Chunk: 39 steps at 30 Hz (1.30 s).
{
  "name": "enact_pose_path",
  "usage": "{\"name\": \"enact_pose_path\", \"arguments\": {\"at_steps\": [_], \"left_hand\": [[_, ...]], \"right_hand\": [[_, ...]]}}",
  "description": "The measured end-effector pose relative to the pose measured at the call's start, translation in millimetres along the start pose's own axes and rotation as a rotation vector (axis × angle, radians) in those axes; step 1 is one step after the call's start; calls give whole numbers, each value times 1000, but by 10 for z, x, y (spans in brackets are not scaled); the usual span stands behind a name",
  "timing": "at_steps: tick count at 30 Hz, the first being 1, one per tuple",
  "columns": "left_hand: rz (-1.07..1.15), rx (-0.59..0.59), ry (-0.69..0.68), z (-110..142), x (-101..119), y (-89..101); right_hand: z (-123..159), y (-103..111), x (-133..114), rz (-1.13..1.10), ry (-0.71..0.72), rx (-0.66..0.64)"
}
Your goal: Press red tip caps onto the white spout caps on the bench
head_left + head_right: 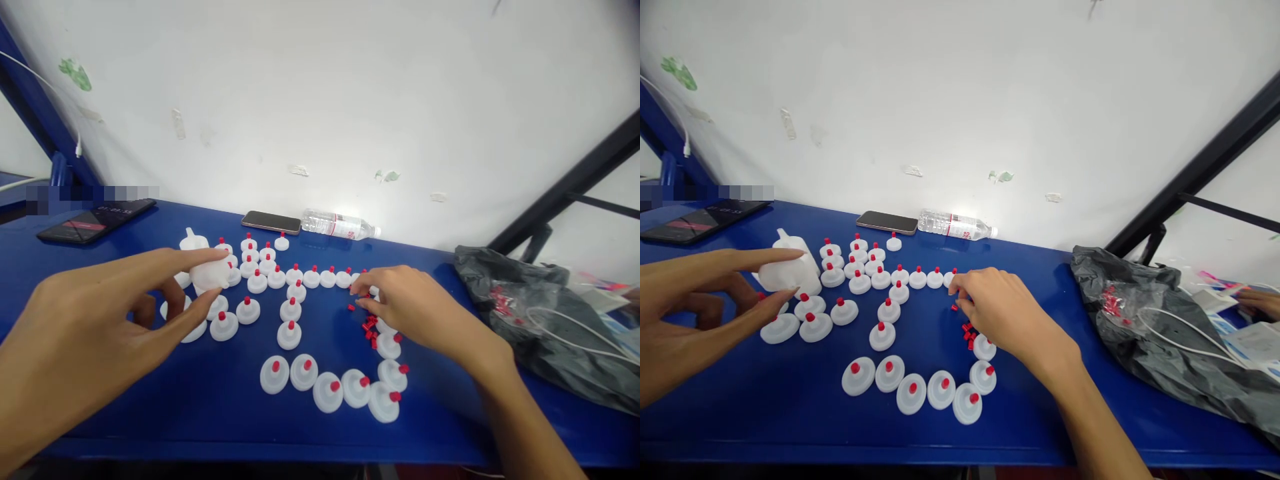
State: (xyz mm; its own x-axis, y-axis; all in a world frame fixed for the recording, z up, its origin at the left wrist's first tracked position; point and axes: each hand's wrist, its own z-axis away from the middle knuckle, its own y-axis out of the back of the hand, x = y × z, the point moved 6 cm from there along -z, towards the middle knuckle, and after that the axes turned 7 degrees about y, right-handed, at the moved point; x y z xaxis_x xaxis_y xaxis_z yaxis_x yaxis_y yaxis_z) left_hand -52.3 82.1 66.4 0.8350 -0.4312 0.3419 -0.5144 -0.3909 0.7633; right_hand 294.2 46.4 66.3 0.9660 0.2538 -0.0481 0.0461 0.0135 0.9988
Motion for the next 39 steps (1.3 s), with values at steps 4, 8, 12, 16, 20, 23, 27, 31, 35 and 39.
{"name": "enact_pose_path", "arguments": {"at_steps": [4, 8, 12, 16, 20, 23, 27, 31, 35, 39], "left_hand": [[72, 79, -213, 24, 257, 32], [106, 59, -151, 45, 222, -39], [119, 81, -192, 73, 299, -65], [127, 54, -288, 89, 466, -118], [145, 38, -347, 129, 596, -177], [174, 15, -375, 180, 672, -238], [192, -8, -401, 270, 718, -361], [185, 7, -455, 339, 758, -448], [170, 42, -483, 334, 808, -424], [148, 49, -497, 318, 846, -389]], "right_hand": [[14, 5, 43, 26, -64, -20], [-38, -122, -8, -6, 16, -66], [-79, -173, -53, -31, 87, -53], [-64, -85, -139, -253, 180, 49], [-29, -25, -324, -658, 320, 99], [-21, -9, -444, -842, 399, 141], [-37, -43, -534, -915, 455, 141], [-49, -58, -585, -926, 503, 154], [-39, -47, -605, -911, 521, 188], [-33, -31, -600, -922, 507, 212]]}}
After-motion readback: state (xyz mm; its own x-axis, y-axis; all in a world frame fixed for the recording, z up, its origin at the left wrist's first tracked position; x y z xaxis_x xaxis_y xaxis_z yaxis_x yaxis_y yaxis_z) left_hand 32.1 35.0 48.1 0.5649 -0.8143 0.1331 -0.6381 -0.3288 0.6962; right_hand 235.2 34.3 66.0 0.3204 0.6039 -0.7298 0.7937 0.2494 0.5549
